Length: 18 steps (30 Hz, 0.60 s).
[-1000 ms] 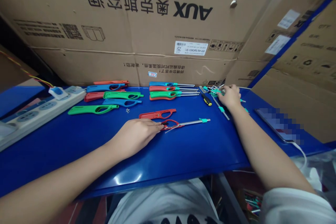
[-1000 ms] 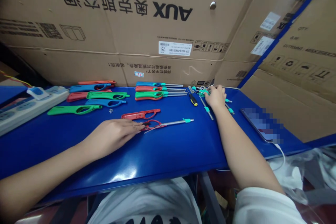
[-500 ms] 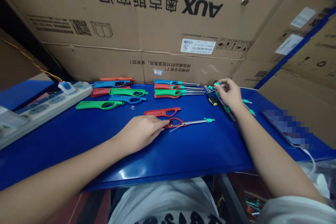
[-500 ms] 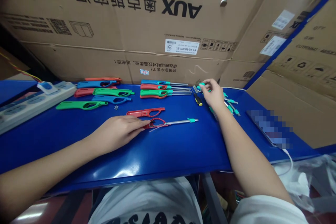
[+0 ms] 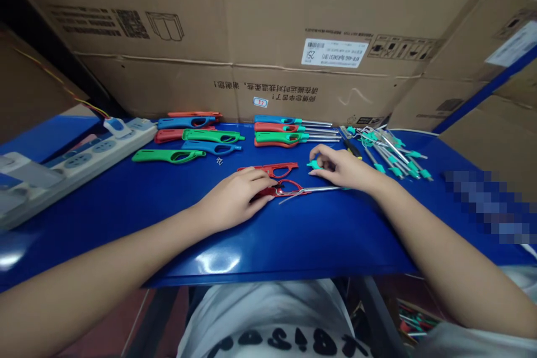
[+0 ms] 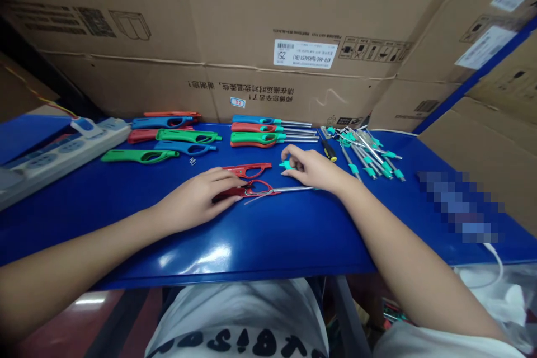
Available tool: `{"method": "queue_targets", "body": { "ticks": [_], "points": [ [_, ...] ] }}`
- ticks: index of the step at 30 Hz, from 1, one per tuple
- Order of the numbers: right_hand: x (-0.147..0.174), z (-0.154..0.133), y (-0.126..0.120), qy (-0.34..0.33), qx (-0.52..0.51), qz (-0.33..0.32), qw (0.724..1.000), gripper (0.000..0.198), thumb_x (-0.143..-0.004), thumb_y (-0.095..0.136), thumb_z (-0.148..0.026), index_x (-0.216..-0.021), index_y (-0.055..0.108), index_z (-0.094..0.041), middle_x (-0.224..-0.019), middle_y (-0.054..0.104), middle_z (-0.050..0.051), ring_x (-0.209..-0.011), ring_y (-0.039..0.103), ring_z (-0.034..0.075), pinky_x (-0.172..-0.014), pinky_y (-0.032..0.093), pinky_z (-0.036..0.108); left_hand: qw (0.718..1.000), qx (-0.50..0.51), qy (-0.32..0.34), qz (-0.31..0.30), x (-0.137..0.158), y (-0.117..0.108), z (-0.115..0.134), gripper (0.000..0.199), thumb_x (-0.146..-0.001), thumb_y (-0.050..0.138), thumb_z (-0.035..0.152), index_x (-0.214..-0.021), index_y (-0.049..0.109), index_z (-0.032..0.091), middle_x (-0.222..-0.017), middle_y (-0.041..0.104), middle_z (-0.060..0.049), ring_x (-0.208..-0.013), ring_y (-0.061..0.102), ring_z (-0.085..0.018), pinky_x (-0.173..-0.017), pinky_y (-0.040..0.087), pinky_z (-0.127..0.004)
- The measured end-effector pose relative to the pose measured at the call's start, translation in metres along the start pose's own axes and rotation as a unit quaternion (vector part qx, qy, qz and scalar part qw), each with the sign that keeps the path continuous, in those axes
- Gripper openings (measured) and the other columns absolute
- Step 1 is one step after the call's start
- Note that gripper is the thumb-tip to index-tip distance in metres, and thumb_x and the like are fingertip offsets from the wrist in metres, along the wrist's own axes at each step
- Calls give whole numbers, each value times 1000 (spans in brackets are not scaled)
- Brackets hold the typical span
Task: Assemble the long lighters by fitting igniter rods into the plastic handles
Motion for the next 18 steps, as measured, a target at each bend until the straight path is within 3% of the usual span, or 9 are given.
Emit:
{"method": "queue_targets", "body": {
  "ticks": [4,6,10,12,18],
  "points": [
    [3,4,-5,44,13,-25,999,51,-86,69,-46,-123,45,-21,-77,63,-2,-61,55,15,-59,42,27,1000,25,-2,4,0,0,-2,27,-100,55,27,-123,67,18,-118,70,-10,-115,61,-26,-100,51,-43],
    [5,7,-8,74,39,-30,996,56,-81,73,-50,-121,47,-21,-84,65,1,-65,58,16,-58,40,27,1000,30,-5,6,0,0,-3,28,-100,56,27,-124,67,18,-119,70,-10,-116,61,-26,-101,51,-43],
    [4,5,-8,54,80,-44,994,26,-89,62,-46,-91,60,-20,-84,67,5,-71,59,18,-64,41,29,999,32,-13,10,0,0,-3,30,-100,55,31,-125,66,18,-121,70,-10,-116,61,-25,-101,51,-42],
    [3,1,-6,32,68,-37,996,24,-93,56,-41,-85,62,-20,-80,67,5,-71,59,18,-67,43,30,999,34,-13,13,0,0,-3,31,-101,53,31,-125,66,17,-121,70,-10,-116,61,-25,-102,50,-42],
    [2,-7,0,17,132,-13,991,22,-92,62,-42,-101,65,-22,-104,69,8,-91,64,24,-75,47,33,999,38,-10,8,0,-1,-2,28,-101,53,29,-124,66,18,-121,70,-9,-117,60,-26,-102,50,-42]
  ]
}}
Point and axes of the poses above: each hand's wrist, its own x-axis away from the middle knuckle, its own y-axis out of the palm, z = x × y, the point moved 7 cm from there along -x, towards the middle knuckle
